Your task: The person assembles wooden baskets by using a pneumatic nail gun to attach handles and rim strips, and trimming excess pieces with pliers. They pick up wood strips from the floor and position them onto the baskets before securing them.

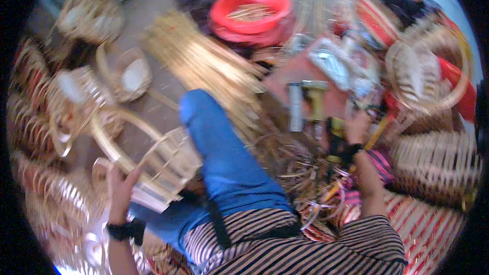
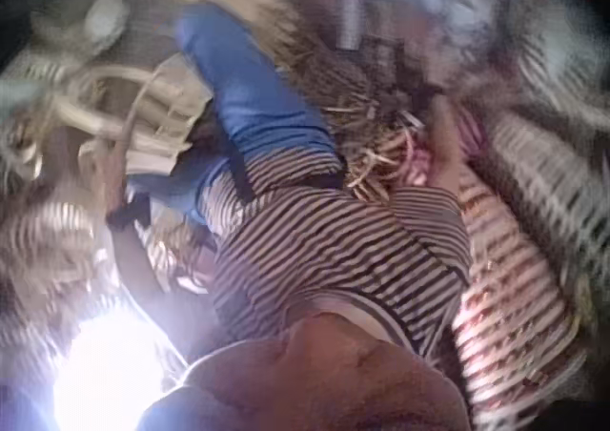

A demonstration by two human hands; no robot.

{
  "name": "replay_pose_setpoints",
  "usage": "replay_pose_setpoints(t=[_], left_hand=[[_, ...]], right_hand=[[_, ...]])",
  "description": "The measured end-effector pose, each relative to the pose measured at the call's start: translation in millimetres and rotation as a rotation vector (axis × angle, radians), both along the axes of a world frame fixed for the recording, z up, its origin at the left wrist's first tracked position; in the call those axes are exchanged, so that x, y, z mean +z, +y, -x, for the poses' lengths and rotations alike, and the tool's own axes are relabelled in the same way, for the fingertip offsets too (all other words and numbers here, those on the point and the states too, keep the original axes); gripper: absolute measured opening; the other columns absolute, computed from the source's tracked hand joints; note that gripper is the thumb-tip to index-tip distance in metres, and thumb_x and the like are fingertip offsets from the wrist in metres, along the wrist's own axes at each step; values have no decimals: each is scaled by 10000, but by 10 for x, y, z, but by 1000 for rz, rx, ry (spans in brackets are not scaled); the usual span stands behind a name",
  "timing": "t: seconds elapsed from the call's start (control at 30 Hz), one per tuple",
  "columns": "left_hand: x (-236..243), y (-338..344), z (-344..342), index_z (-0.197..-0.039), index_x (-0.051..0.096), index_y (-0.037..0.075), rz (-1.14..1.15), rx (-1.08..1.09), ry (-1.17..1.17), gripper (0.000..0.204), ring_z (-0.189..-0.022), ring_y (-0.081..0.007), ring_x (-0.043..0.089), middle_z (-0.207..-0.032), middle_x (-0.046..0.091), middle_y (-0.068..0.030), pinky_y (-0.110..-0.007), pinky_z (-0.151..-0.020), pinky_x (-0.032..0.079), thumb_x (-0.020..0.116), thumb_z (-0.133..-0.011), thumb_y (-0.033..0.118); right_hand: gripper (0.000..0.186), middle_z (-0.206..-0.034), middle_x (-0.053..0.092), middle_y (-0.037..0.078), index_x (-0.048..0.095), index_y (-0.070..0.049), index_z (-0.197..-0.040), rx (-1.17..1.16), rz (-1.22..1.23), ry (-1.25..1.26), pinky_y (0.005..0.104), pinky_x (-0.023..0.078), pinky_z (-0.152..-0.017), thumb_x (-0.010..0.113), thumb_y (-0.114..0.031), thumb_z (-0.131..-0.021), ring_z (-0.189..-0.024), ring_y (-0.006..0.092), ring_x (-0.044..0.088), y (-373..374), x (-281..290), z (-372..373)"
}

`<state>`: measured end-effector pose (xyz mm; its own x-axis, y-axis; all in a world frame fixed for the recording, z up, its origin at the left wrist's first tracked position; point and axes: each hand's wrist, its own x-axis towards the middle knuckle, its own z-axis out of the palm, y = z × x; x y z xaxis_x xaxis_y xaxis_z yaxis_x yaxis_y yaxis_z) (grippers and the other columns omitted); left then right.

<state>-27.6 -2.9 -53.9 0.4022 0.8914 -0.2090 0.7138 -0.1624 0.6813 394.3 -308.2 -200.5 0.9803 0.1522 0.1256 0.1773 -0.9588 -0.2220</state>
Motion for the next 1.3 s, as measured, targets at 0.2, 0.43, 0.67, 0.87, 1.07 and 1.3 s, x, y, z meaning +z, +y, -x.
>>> replay_pose_setpoints(t=[0.2,0.43,0.67,0.87,1.07,1.3], left_hand=[[-102,-59,-265,-918,446,-4,202,-95,-164,309,-704,-107,489,-779,506,-41,-247,-625,416,590,-718,182],[-239,-41,-186,-886,436,13,16,-110,-6,314,-628,-71,483,-729,521,-32,-218,-544,410,595,-720,226],[27,156,-466,-1012,347,-67,-238,46,-1,565,-823,-321,525,-841,519,-246,-369,-709,407,563,-692,347],[-38,436,-580,-938,370,-51,-404,52,25,530,-761,-351,537,-773,545,-231,-393,-680,415,514,-696,398],[-35,423,-729,-1055,375,-58,-428,133,79,599,-835,-322,533,-850,546,-232,-369,-738,409,511,-704,408],[-85,415,-785,-1008,392,-46,-470,156,89,543,-803,-321,541,-832,550,-223,-366,-714,422,503,-710,394]], right_hand=[[381,-803,569,134,541,-26,-915,231,-273,-147,353,426,-603,587,-329,-688,-657,284,535,-345,-779,-680],[374,-794,560,127,520,-24,-940,314,-264,-12,342,422,-614,586,-293,-689,-668,271,532,-114,-822,-733],[373,-785,551,121,498,-21,-965,450,-425,165,331,418,-625,585,-258,-689,-679,259,529,36,-333,-568],[377,-777,543,115,480,-19,-986,841,-528,545,321,415,-635,584,-227,-690,-688,248,526,689,769,89],[385,-770,535,109,461,-17,-1008,1519,3,762,311,411,-644,583,-197,-690,-698,238,524,1629,1583,975],[439,-874,526,193,460,-5,-1003,1894,664,671,366,411,-691,564,-304,-699,-805,322,517,2294,1754,1434]])
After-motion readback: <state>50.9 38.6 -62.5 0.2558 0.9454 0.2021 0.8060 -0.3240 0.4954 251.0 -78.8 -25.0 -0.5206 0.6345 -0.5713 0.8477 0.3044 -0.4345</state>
